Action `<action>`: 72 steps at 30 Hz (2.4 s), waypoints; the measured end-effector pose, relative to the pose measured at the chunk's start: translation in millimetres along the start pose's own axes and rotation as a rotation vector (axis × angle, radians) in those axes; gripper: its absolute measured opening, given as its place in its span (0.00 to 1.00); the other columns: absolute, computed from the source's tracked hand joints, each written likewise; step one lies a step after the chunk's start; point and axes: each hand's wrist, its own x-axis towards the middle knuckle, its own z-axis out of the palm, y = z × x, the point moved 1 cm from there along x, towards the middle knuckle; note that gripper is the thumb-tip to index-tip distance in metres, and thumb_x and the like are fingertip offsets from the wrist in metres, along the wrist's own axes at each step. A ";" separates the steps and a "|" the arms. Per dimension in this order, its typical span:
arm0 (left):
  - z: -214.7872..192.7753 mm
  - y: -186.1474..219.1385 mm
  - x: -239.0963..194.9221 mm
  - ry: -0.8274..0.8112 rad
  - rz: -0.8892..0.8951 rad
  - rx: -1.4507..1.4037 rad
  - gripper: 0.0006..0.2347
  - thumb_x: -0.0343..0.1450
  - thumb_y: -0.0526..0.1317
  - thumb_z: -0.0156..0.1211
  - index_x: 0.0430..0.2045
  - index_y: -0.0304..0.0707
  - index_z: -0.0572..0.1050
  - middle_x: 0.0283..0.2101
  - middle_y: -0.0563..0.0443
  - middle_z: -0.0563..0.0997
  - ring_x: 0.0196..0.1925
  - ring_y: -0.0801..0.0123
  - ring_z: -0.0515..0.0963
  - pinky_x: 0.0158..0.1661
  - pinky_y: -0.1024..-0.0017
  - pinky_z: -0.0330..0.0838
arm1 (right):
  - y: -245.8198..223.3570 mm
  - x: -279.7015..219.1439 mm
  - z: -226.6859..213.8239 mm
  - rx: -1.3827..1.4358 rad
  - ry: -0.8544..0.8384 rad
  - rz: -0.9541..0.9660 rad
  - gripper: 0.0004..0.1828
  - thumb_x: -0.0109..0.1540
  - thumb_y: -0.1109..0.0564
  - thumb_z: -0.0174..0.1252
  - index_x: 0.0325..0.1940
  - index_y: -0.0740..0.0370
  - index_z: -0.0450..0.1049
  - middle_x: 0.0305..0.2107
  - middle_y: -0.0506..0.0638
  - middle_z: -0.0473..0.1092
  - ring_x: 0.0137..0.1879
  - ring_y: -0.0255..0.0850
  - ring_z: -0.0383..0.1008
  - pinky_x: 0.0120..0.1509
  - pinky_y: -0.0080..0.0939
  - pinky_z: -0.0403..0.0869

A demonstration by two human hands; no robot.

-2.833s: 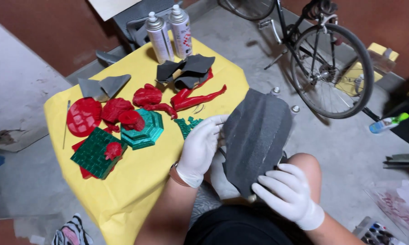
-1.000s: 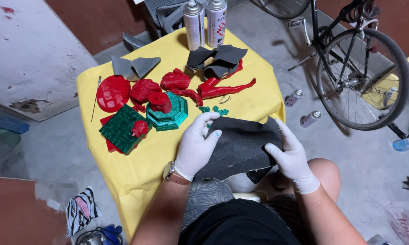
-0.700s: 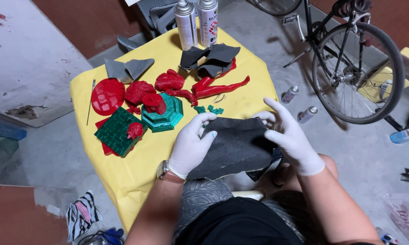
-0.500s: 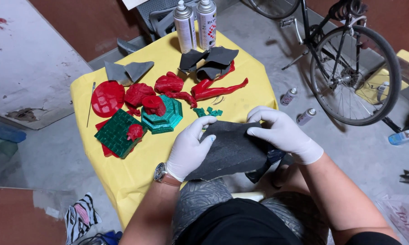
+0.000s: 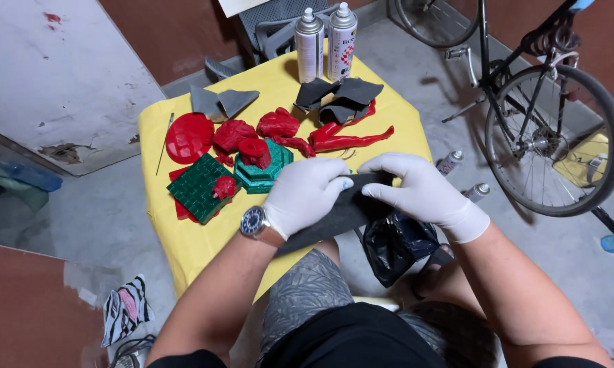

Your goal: Sanding and inspecting various 3D printed plastic parts on a small table

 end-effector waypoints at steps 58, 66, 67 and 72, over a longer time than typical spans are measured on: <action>36.8 -20.1 39.7 0.604 -0.584 -1.434 0.18 0.68 0.38 0.73 0.51 0.38 0.76 0.43 0.44 0.84 0.45 0.61 0.84 0.45 0.59 0.79 | 56.7 34.9 47.9 0.770 0.751 0.231 0.06 0.64 0.64 0.63 0.44 0.61 0.72 0.26 0.43 0.69 0.35 0.28 0.72 0.42 0.31 0.73; 27.8 -16.6 40.2 0.422 -0.499 -0.649 0.13 0.67 0.50 0.69 0.34 0.43 0.78 0.27 0.48 0.81 0.36 0.63 0.84 0.36 0.65 0.76 | 23.1 37.0 25.0 0.377 0.194 0.273 0.19 0.51 0.62 0.74 0.46 0.61 0.83 0.31 0.47 0.76 0.41 0.34 0.73 0.49 0.39 0.74; 22.2 -15.9 42.6 0.425 -0.499 -0.646 0.13 0.67 0.50 0.69 0.34 0.43 0.78 0.27 0.48 0.81 0.36 0.63 0.84 0.36 0.65 0.76 | 21.3 42.1 24.4 0.379 0.192 0.269 0.19 0.51 0.62 0.74 0.46 0.61 0.83 0.31 0.47 0.76 0.41 0.34 0.73 0.49 0.39 0.74; 3.3 -7.5 46.4 0.314 -0.321 -0.467 0.14 0.66 0.52 0.69 0.27 0.43 0.75 0.22 0.48 0.77 0.32 0.60 0.82 0.35 0.64 0.75 | 29.5 64.3 32.4 -0.079 0.054 0.215 0.09 0.59 0.51 0.68 0.43 0.52 0.84 0.37 0.48 0.80 0.48 0.46 0.80 0.54 0.47 0.75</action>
